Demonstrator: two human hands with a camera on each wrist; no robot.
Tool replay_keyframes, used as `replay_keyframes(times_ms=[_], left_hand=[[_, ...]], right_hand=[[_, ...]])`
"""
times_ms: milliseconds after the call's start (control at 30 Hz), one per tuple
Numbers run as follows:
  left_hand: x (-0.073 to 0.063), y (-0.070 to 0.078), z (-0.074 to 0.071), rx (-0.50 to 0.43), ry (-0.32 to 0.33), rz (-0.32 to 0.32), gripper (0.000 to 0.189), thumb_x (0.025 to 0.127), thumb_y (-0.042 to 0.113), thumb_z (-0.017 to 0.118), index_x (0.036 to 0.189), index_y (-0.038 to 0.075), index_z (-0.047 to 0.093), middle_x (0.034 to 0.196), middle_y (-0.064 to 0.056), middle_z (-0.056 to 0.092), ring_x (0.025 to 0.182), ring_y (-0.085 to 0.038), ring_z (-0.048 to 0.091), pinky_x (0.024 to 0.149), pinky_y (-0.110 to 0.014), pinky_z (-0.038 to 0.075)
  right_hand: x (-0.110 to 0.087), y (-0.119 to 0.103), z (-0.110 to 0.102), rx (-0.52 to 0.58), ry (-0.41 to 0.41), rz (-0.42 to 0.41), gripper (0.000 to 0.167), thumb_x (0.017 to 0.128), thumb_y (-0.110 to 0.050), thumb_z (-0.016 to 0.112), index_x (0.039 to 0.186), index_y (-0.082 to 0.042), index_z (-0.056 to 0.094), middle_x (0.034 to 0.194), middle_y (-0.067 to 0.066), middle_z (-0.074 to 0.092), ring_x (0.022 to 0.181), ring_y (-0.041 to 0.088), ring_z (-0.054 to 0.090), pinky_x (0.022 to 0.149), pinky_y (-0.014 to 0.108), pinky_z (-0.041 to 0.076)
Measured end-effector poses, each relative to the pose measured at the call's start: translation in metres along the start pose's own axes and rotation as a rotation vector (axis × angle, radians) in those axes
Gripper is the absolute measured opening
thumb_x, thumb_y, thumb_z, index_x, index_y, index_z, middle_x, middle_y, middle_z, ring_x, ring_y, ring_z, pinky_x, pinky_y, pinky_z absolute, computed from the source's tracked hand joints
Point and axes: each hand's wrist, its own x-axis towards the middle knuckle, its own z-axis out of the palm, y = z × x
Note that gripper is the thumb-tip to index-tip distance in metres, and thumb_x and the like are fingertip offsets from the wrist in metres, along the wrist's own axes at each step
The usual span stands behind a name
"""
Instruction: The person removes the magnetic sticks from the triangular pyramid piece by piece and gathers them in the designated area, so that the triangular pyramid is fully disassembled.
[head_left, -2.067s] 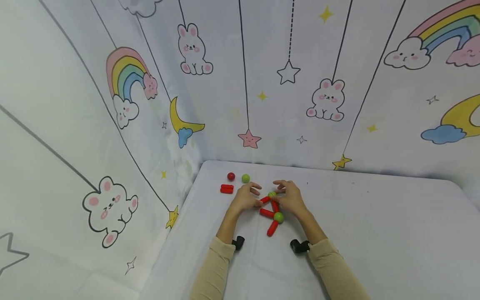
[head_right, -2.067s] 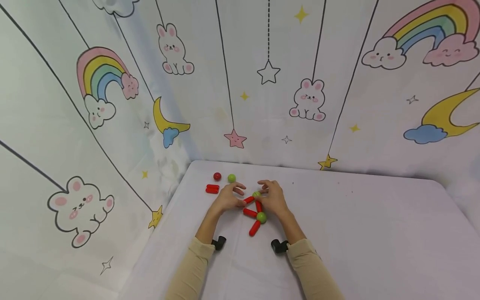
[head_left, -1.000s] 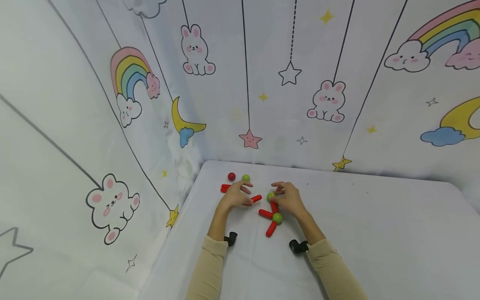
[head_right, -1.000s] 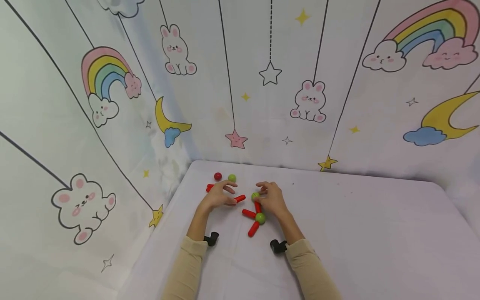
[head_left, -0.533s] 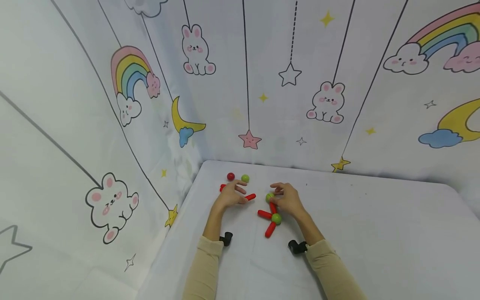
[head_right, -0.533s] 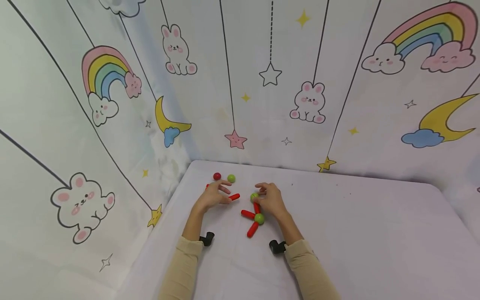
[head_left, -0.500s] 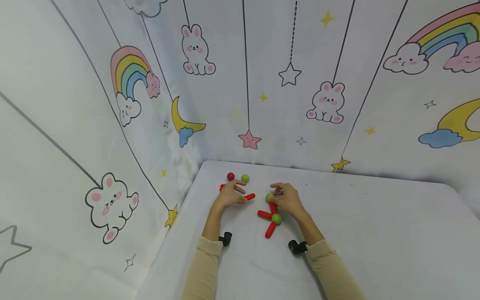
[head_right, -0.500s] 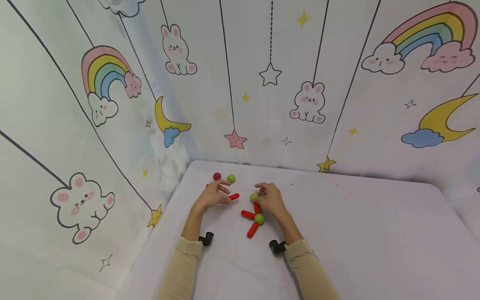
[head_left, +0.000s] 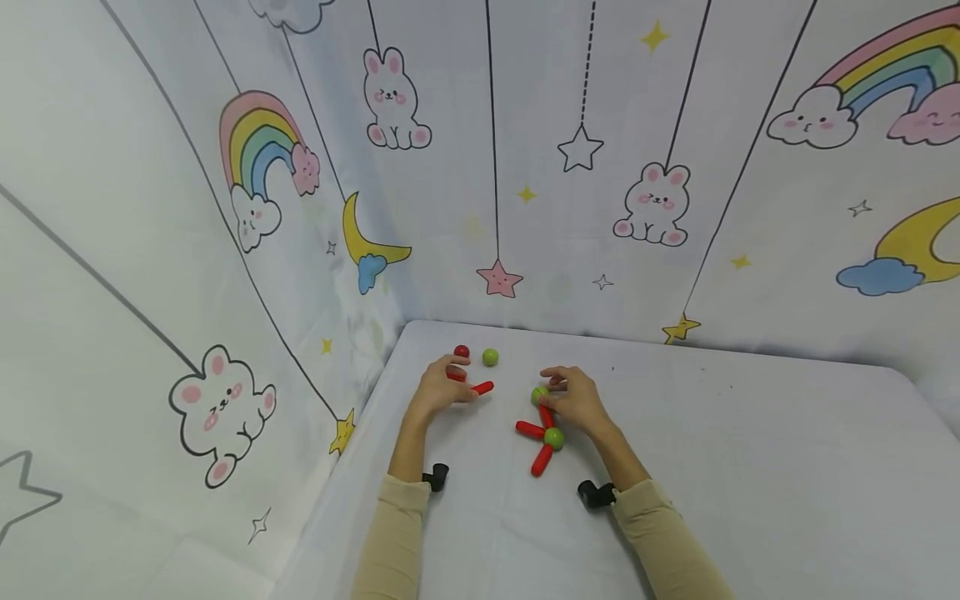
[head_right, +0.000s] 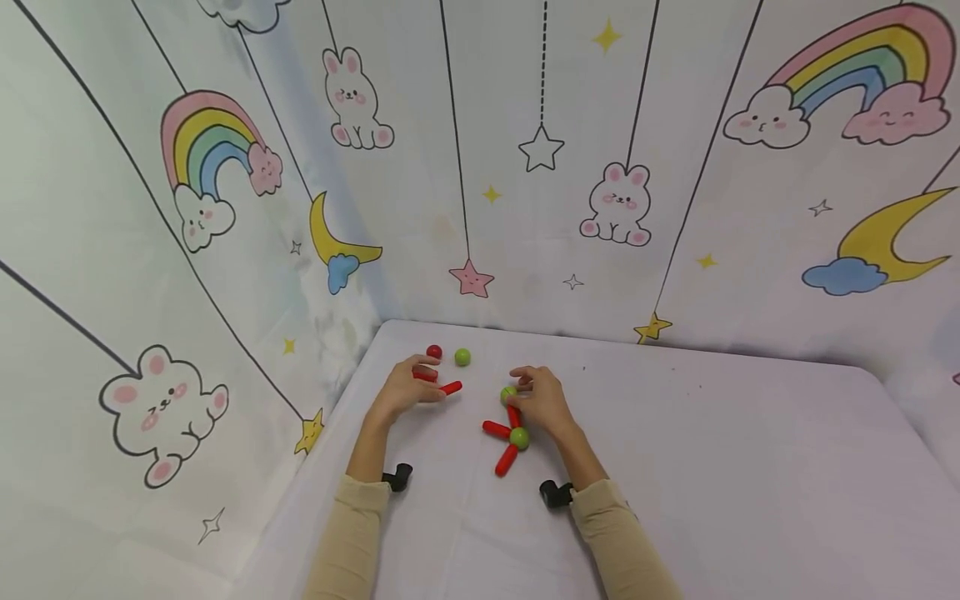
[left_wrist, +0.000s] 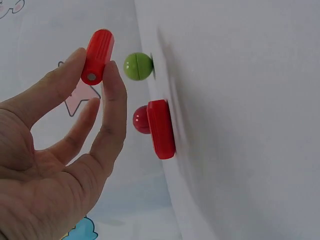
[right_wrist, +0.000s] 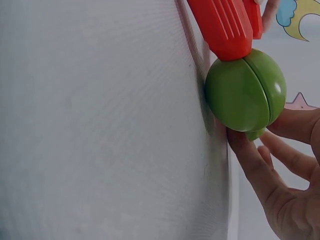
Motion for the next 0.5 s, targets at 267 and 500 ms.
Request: replay_keyframes(times_ms=[267,500], left_hand=[[-0.001,-0.007,-0.014,0.024,0.059,0.005,0.061,0.083,0.005,0.083,0.141,0.007,0.061,0.133,-0.020,0.063,0.108,-0.033,0.062,0.086,-0.039,0.059],[0.000,-0.012,-0.025,0.074,0.083,-0.026,0.060,0.086,0.006,0.081,0.142,0.009,0.060,0.136,-0.019,0.062,0.116,-0.035,0.059,0.092,-0.043,0.058]], right_hand=[[-0.001,0.001,-0.001,0.005,-0.006,-0.020,0.046,0.088,-0.006,0.083,0.131,-0.001,0.069,0.117,0.017,0.061,0.117,0.037,0.067,0.084,0.043,0.060],[0.001,0.004,0.000,0.004,-0.002,-0.024,0.045,0.088,-0.007,0.083,0.131,-0.004,0.070,0.116,0.015,0.061,0.116,0.035,0.067,0.087,0.043,0.060]])
